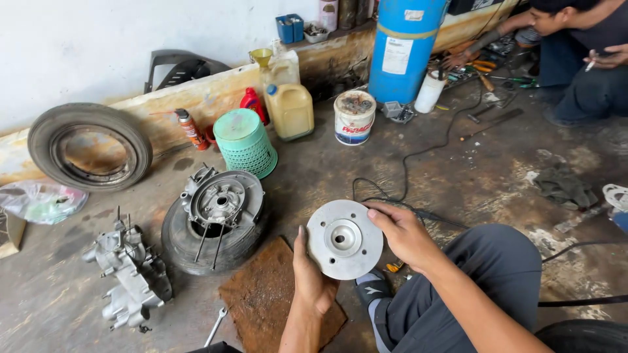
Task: The person uses a pneumatic die grinder to smooth the surface of a circular metal engine component. They rotate the part to grind different areas, then briefly inspect it and attempt to fit it onto an exhaust manifold before resuming grinding.
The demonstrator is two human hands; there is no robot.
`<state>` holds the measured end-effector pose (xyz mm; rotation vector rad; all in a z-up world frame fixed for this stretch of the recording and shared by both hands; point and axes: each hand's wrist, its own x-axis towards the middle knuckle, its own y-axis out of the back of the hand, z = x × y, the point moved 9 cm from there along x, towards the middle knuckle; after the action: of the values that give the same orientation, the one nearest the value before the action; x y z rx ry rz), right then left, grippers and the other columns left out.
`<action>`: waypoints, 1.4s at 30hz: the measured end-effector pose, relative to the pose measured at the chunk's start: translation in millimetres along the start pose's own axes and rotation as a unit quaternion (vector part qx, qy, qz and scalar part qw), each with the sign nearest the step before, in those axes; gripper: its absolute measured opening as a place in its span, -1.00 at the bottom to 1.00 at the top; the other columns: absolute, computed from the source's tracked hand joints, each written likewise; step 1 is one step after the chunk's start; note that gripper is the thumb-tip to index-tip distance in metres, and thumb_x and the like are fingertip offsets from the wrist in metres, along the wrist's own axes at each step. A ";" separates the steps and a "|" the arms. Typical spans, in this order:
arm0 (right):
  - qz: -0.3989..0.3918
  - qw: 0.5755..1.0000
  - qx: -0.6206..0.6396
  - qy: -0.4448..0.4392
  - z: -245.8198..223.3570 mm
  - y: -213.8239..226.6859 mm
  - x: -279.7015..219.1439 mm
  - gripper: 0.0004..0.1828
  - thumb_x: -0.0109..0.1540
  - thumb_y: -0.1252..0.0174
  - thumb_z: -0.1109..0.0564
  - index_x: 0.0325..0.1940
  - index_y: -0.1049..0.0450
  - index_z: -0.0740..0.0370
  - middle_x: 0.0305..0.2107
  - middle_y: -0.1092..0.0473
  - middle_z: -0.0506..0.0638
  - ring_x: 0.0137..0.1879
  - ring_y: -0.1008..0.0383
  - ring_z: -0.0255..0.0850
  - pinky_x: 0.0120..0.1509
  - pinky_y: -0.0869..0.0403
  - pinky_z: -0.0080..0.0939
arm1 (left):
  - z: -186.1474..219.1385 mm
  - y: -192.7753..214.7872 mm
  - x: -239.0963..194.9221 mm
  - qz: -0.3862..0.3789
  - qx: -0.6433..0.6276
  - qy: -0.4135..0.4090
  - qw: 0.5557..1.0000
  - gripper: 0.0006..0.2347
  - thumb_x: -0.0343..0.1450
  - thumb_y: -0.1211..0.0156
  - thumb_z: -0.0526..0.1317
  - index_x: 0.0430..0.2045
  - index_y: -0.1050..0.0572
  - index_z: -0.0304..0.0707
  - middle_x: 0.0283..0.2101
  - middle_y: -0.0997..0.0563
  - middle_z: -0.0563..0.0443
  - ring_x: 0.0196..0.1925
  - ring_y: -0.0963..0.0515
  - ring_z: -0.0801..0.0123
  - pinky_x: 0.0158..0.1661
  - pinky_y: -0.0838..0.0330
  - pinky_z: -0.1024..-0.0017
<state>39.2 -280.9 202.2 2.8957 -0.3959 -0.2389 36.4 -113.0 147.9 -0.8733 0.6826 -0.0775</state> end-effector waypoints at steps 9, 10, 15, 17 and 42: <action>-0.014 1.000 -0.018 0.004 13.9 -3.2 -5.7 -0.58 0.26 -0.08 0.13 0.15 -0.60 0.30 -0.05 -0.65 0.04 -0.04 -0.58 -0.26 0.02 -0.49 -0.36 | -5.1 12.2 -7.5 0.044 0.029 0.000 0.999 -0.36 0.45 0.32 0.17 0.27 -0.38 -0.31 0.24 -0.50 -0.42 0.17 -0.51 -0.09 0.03 -0.37 0.10; -0.014 1.000 -0.018 0.004 14.1 -3.2 -7.0 -0.58 0.26 -0.08 0.13 0.15 -0.60 0.30 -0.05 -0.65 0.04 -0.04 -0.58 -0.26 0.02 -0.49 -0.36 | -6.0 13.0 -8.4 0.044 0.029 0.000 0.999 -0.36 0.45 0.32 0.17 0.27 -0.38 -0.31 0.24 -0.50 -0.42 0.17 -0.51 -0.09 0.03 -0.37 0.10; -0.035 0.999 0.010 -0.015 17.7 -12.1 -10.3 -0.56 0.27 -0.08 0.13 0.18 -0.58 0.34 -0.06 -0.63 0.08 -0.04 -0.56 -0.26 0.01 -0.48 -0.37 | -4.2 20.0 -14.3 0.047 0.009 -0.005 0.999 -0.39 0.46 0.29 0.17 0.23 -0.41 -0.30 0.22 -0.53 -0.35 0.15 -0.51 0.00 0.04 -0.35 0.16; -0.039 0.999 0.004 -0.014 18.7 -15.6 -12.5 -0.56 0.27 -0.08 0.13 0.18 -0.58 0.34 -0.08 -0.64 0.08 -0.07 -0.58 -0.26 -0.03 -0.50 -0.36 | -2.8 23.0 -17.4 0.051 0.012 -0.010 0.999 -0.39 0.46 0.31 0.17 0.23 -0.41 -0.29 0.23 -0.51 -0.36 0.16 -0.50 -0.02 0.04 -0.34 0.14; -0.101 0.992 -0.073 0.022 16.6 -63.8 -22.2 -0.50 0.25 -0.10 0.03 0.23 -0.52 0.28 0.03 -0.61 0.05 -0.01 -0.61 -0.24 0.04 -0.56 -0.33 | 21.0 61.3 -38.0 0.092 -0.002 -0.053 0.994 -0.41 0.44 0.27 0.16 0.20 -0.42 -0.27 0.22 -0.53 -0.34 0.19 -0.50 -0.04 0.09 -0.32 0.10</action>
<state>30.8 -217.7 174.7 2.7893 -0.0722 -0.2251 6.0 -46.0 132.4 -0.8085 0.6612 0.1345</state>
